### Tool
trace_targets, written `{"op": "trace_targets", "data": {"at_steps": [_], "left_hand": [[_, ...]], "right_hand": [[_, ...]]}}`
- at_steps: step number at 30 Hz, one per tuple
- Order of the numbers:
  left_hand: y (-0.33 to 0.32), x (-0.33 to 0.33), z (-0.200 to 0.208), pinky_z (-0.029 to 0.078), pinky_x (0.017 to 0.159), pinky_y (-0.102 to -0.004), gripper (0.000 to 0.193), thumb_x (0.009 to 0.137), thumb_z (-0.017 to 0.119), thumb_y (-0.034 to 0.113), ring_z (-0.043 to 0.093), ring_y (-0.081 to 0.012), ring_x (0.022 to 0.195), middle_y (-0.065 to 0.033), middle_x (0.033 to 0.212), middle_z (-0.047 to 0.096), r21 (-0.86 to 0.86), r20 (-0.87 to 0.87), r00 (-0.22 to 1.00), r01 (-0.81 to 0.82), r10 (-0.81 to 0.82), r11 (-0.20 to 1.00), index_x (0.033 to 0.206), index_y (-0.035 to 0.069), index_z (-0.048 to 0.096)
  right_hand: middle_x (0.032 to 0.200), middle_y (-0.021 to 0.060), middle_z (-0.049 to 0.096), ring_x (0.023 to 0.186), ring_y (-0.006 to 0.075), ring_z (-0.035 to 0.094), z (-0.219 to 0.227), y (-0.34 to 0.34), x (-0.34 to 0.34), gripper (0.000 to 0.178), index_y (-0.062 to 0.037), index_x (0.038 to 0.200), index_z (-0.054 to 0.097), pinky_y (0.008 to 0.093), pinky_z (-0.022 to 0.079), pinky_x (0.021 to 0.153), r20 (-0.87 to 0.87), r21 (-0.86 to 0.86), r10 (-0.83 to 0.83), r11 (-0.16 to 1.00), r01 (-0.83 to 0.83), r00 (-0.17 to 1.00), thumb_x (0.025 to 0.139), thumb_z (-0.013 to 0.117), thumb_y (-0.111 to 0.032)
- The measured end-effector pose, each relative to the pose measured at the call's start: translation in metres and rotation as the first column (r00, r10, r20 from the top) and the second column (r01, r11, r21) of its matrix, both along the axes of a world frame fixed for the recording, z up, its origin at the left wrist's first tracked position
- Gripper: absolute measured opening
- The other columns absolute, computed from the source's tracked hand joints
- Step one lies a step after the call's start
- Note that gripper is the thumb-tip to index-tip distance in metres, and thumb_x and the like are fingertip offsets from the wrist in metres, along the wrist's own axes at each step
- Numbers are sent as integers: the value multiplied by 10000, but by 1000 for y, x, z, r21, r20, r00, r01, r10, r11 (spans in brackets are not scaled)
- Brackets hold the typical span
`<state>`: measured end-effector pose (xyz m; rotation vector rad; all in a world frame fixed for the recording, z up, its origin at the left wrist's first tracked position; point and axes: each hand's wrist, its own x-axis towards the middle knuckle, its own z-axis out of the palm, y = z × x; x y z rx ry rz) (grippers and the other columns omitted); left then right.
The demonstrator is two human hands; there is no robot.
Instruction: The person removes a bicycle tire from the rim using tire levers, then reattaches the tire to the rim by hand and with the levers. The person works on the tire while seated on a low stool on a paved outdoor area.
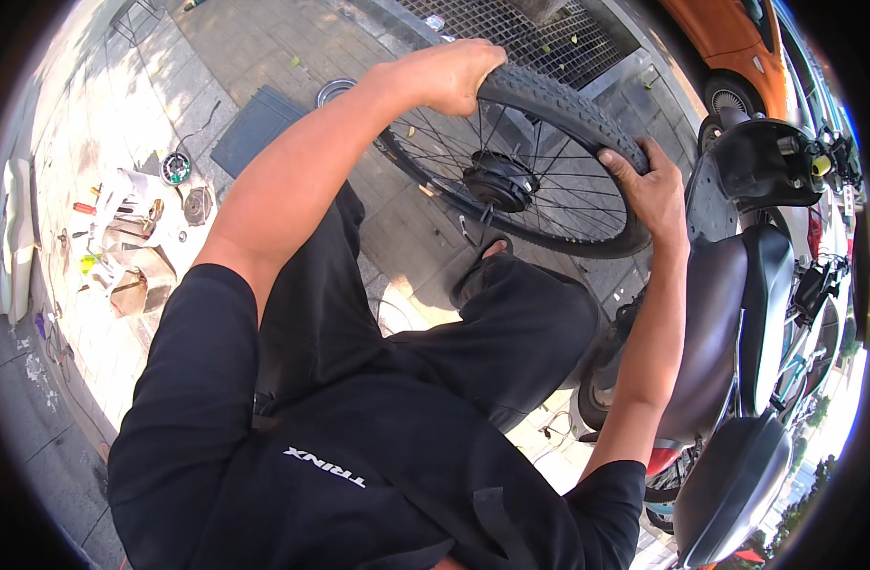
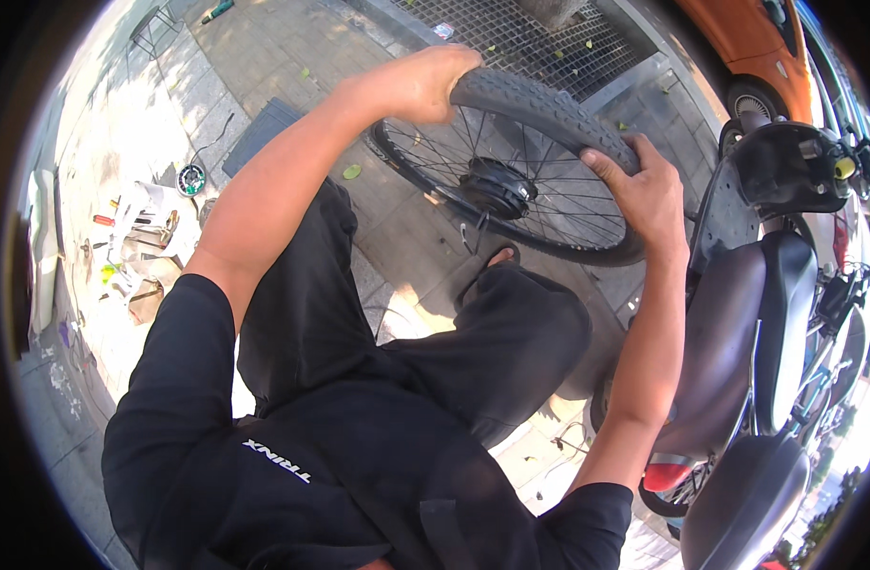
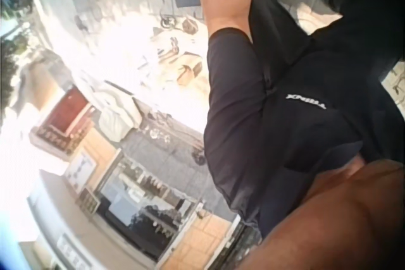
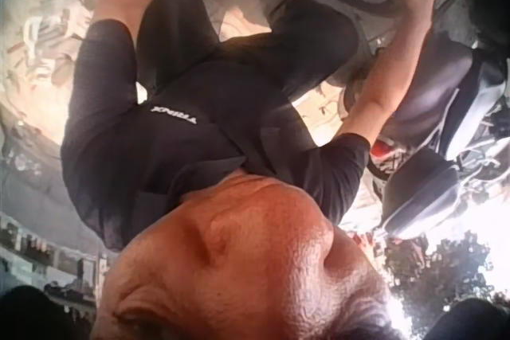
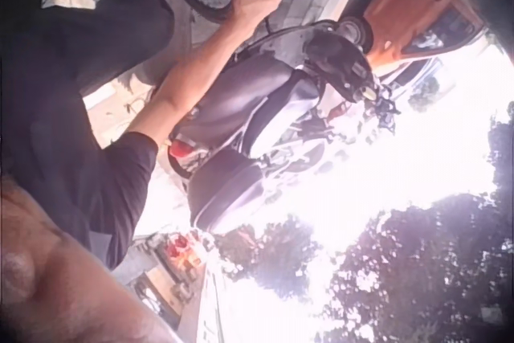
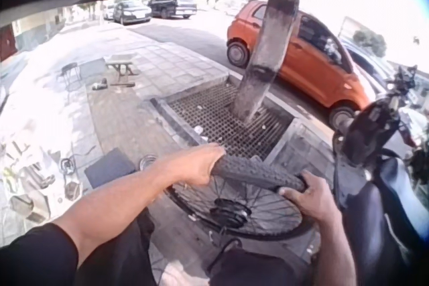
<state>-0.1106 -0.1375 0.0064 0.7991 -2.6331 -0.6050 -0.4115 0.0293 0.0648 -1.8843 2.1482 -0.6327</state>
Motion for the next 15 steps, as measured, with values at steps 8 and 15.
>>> {"op": "trace_targets", "data": {"at_steps": [8, 15], "left_hand": [[1, -2, -4, 509, 1030, -474, 422, 733, 710, -42, 605, -424, 1209, -209, 1167, 644, -6, -29, 998, -53, 53, 999, 1149, -28, 642], [33, 6, 37, 537, 999, -482, 541, 776, 821, 58, 658, -405, 1188, -197, 1217, 711, -95, -146, 989, -42, 28, 995, 1293, -2, 671]], "right_hand": [[850, 162, 749, 766, 310, 737, -3, -21, 30, 704, 37, 1034, 744, 412, 572, 757, -176, -131, 72, 987, -96, 982, 789, 881, -609], [831, 125, 764, 808, 153, 703, 18, -2, 19, 559, 30, 1053, 765, 338, 557, 788, 112, -101, -51, 993, 63, 992, 808, 940, -441]]}}
